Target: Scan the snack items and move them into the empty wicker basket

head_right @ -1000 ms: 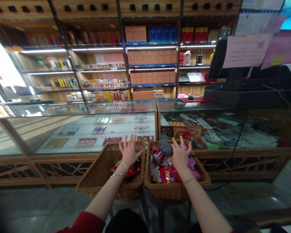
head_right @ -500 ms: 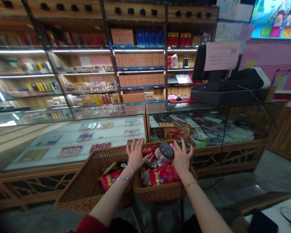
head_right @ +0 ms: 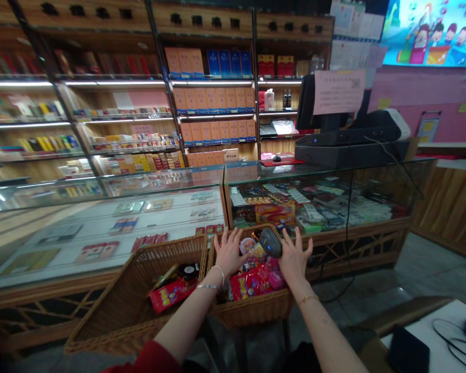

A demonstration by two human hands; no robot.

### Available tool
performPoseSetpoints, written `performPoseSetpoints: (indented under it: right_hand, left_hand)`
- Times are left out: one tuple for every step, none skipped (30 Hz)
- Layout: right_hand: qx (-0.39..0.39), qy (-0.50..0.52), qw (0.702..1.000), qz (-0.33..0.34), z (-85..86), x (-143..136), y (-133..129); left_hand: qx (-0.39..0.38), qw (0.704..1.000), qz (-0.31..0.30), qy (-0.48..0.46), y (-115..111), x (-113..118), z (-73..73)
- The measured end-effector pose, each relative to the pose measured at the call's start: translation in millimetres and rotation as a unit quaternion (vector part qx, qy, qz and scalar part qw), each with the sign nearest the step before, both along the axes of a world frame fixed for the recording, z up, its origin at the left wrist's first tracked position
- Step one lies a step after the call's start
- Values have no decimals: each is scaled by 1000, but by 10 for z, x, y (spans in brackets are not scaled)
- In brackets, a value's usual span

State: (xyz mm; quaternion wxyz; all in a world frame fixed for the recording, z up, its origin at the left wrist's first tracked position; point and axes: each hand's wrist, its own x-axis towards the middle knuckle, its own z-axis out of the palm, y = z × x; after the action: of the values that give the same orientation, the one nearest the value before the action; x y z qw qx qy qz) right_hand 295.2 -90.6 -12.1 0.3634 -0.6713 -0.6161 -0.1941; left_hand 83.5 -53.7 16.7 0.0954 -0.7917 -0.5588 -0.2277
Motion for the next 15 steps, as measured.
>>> performPoseSetpoints:
  right_hand:
    - [4,0,1000,-2,-8,6,0]
    - [7,1,1000,-2,-17,13,1]
    - [10,2,1000,-3,-25,21,3]
    - [10,4,1000,-5,-31,30,6]
    - [9,8,1000,-9,-36,41,10]
    - [7,12,1000,-14,-39,54,14]
    - [4,18,1000,-19,-41,67,18]
    - [2,23,999,-25,-42,81,22]
    - [1,28,999,-31,-43,94,25]
    - [0,32,999,-35,-45,107,28]
    - [0,36,999,-38,-50,119,31]
    - [0,40,998,-40,-56,129,33]
    - [-1,43,998,-41,-64,138,35]
    - [-3,45,998,-42,-74,145,38]
    - [-5,47,998,-43,-84,150,40]
  left_hand:
    - [-8,1000,-2,-1,2,43,-1]
    - [-18,1000,-4,-2,3,86,0]
    - [-29,1000,-5,-2,5,127,1]
    - [-40,999,-6,1,8,168,3]
    - [-51,999,-7,4,12,208,4]
    - [-62,998,-8,8,18,247,4]
    - [-71,997,-10,12,24,286,2]
    - [-78,997,-11,15,32,324,-1]
    - [-83,996,-11,16,39,361,-6]
    - [-87,996,-9,15,46,397,-13]
    - [-90,996,-7,14,53,430,-19]
    - [-91,996,-5,13,59,459,-24]
    - [-91,996,-4,11,64,482,-29]
    - [-88,996,-6,10,69,499,-31]
    - [-84,996,-12,11,74,507,-32]
